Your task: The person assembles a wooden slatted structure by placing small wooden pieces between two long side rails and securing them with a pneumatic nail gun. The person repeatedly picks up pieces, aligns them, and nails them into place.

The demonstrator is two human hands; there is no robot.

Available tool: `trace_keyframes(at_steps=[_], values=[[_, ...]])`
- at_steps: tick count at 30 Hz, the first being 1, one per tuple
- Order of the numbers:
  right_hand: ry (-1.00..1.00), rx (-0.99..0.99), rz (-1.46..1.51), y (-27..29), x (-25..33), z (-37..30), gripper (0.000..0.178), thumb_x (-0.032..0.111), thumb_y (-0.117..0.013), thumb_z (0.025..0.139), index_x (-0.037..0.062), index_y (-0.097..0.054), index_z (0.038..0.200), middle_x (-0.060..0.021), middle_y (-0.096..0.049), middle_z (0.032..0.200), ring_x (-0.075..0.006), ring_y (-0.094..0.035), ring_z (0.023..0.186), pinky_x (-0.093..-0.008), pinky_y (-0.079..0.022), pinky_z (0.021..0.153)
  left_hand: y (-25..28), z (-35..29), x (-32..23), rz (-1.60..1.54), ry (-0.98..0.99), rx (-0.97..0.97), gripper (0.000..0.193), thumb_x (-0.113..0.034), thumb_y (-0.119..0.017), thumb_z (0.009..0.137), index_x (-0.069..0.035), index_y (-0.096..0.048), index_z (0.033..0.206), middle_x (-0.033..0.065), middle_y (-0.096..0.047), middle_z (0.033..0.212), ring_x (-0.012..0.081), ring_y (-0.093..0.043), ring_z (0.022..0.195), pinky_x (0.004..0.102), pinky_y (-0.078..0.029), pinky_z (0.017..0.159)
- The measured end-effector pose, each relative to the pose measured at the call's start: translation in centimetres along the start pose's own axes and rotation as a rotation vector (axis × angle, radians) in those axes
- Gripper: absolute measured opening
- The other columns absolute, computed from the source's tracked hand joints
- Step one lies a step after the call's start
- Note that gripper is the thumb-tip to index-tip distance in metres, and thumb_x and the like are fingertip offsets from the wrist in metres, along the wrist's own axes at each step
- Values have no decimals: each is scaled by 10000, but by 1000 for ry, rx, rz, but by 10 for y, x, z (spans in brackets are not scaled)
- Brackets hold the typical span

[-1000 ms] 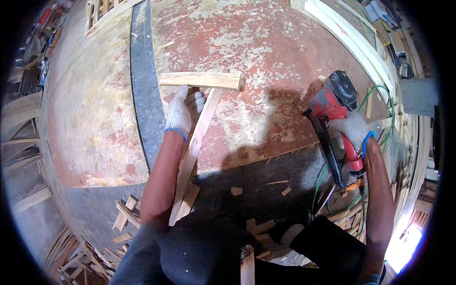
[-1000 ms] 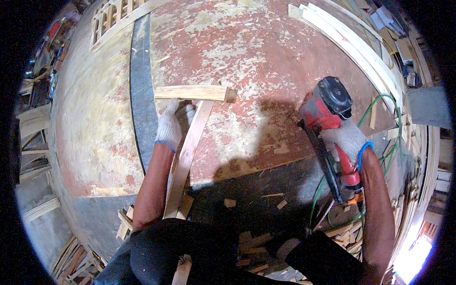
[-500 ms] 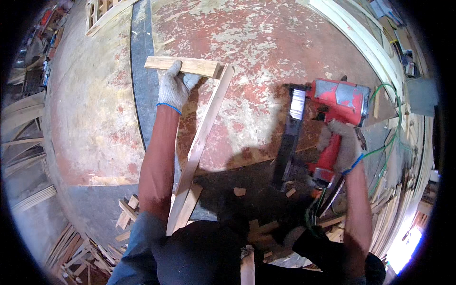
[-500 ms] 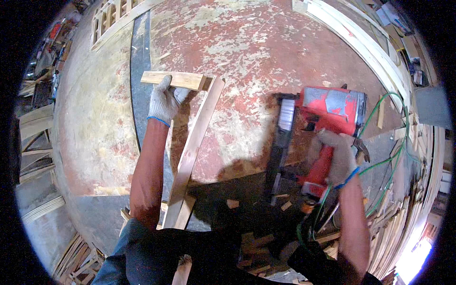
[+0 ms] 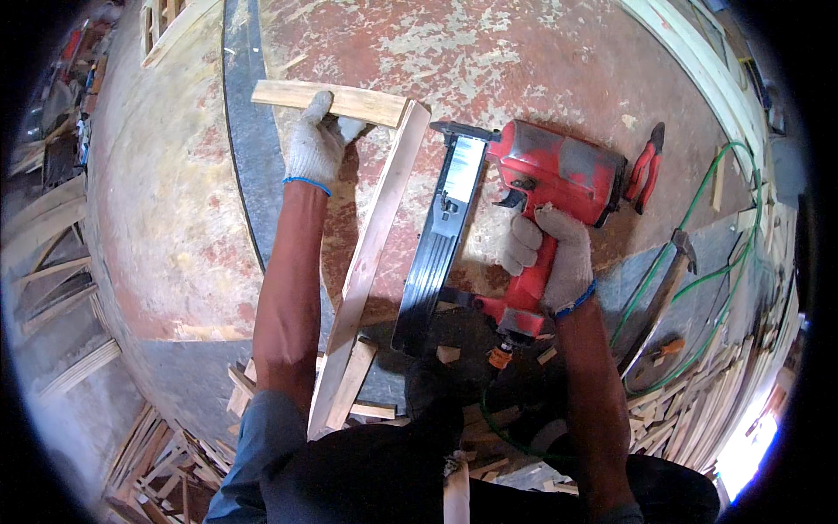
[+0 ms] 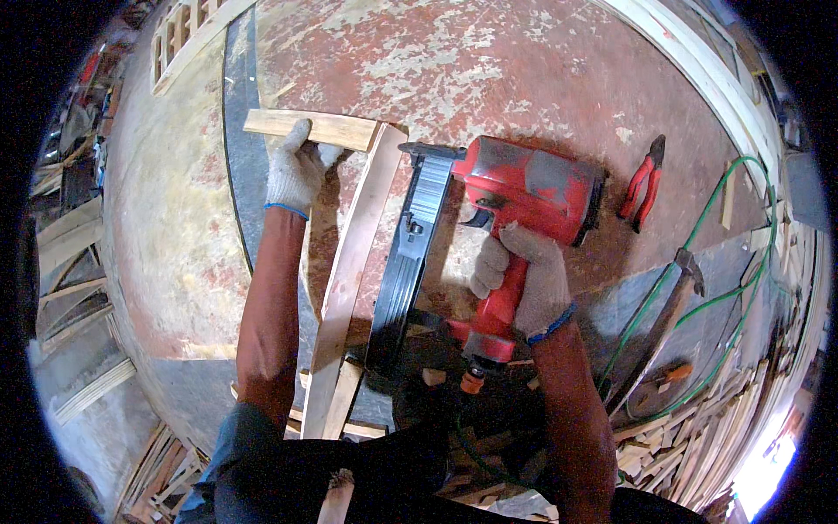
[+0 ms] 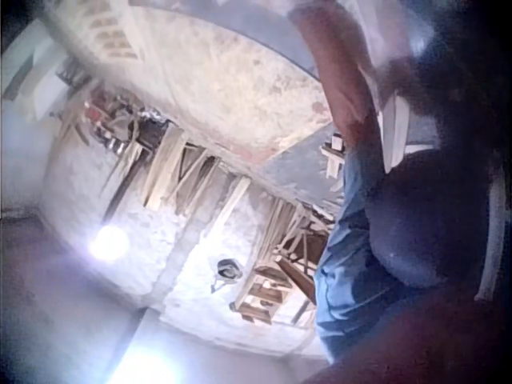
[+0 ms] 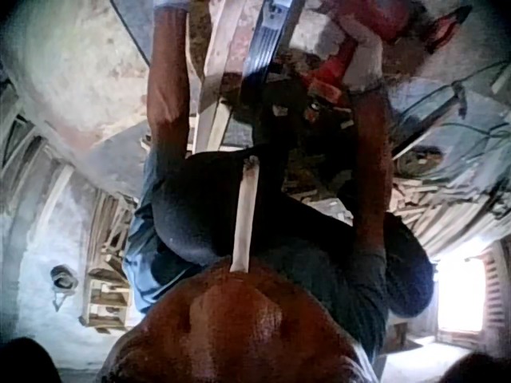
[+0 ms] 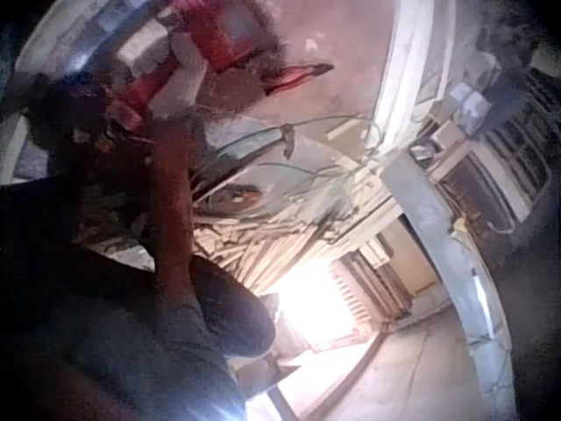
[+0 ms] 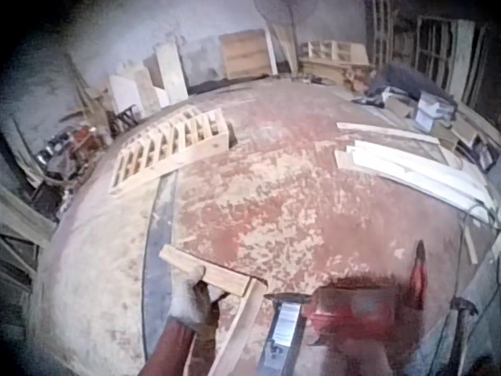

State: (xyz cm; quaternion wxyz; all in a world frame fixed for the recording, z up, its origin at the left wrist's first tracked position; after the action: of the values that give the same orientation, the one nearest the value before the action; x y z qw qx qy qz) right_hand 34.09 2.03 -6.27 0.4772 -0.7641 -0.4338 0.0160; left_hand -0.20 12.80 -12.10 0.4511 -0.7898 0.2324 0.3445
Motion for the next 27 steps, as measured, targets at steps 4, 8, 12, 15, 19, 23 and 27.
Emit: trace_keyframes(at_steps=[4, 8, 12, 15, 19, 23, 27], values=[[-3, 54, -6, 2, -3, 5, 235, 311, -629, 947, 114, -529, 866, 22, -464, 666, -147, -471, 548, -339, -417, 528, -6, -2, 1, 54, 6, 15, 313, -140, -616, 986, 17, -525, 1241, 194, -628, 1182, 383, -643, 1133, 604, -586, 943], [-18, 50, 22, 0, -6, 11, 230, 299, -632, 944, 116, -530, 848, 9, -473, 658, -162, -486, 556, -352, -425, 539, -4, -1, 2, 48, -3, 7, 315, -141, -604, 992, 29, -512, 1241, 218, -624, 1193, 401, -648, 1124, 623, -580, 939], [-56, 16, 118, -3, -7, 10, 250, 274, -619, 951, 103, -527, 794, -16, -482, 642, -190, -504, 558, -374, -440, 553, -19, -9, -3, 128, -55, -7, 305, -144, -590, 1000, 30, -512, 1238, 239, -623, 1200, 412, -655, 1109, 615, -587, 927], [-60, 51, 129, -5, -8, 13, 234, 267, -617, 952, 104, -526, 811, -11, -480, 644, -186, -503, 563, -372, -439, 556, -10, -4, 3, 87, 17, -21, 302, -145, -582, 1003, 38, -513, 1232, 238, -625, 1195, 412, -655, 1105, 605, -590, 929], [-67, 93, 204, -5, -12, 18, 214, 250, -626, 948, 100, -540, 821, -6, -502, 649, -186, -517, 569, -373, -451, 562, -8, -1, 4, 99, 15, -8, 303, -151, -579, 1003, 49, -515, 1221, 242, -627, 1189, 414, -656, 1100, 606, -586, 935], [-61, 68, 204, -3, -13, 21, 184, 242, -648, 935, 91, -563, 874, -9, -544, 672, -185, -543, 579, -377, -475, 576, -9, -3, 4, 103, 12, 9, 292, -155, -578, 1003, 50, -526, 1204, 247, -628, 1186, 416, -657, 1097, 617, -581, 936], [-65, 91, 231, -4, -16, 25, 185, 245, -661, 929, 86, -567, 924, -9, -561, 688, -182, -550, 582, -379, -486, 582, -10, -4, 4, 108, 17, 1, 287, -157, -578, 1003, 50, -533, 1196, 254, -626, 1194, 426, -652, 1106, 638, -570, 939]])
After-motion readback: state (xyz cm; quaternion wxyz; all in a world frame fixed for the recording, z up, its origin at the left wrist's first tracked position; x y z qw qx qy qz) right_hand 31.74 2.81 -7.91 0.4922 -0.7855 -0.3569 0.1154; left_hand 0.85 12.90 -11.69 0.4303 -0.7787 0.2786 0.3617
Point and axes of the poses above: each hand's wrist, its own z-axis towards the middle knuckle, its own y-axis out of the back of the hand, x = y × z, the point moved 8 cm from there along z, towards the middle knuckle
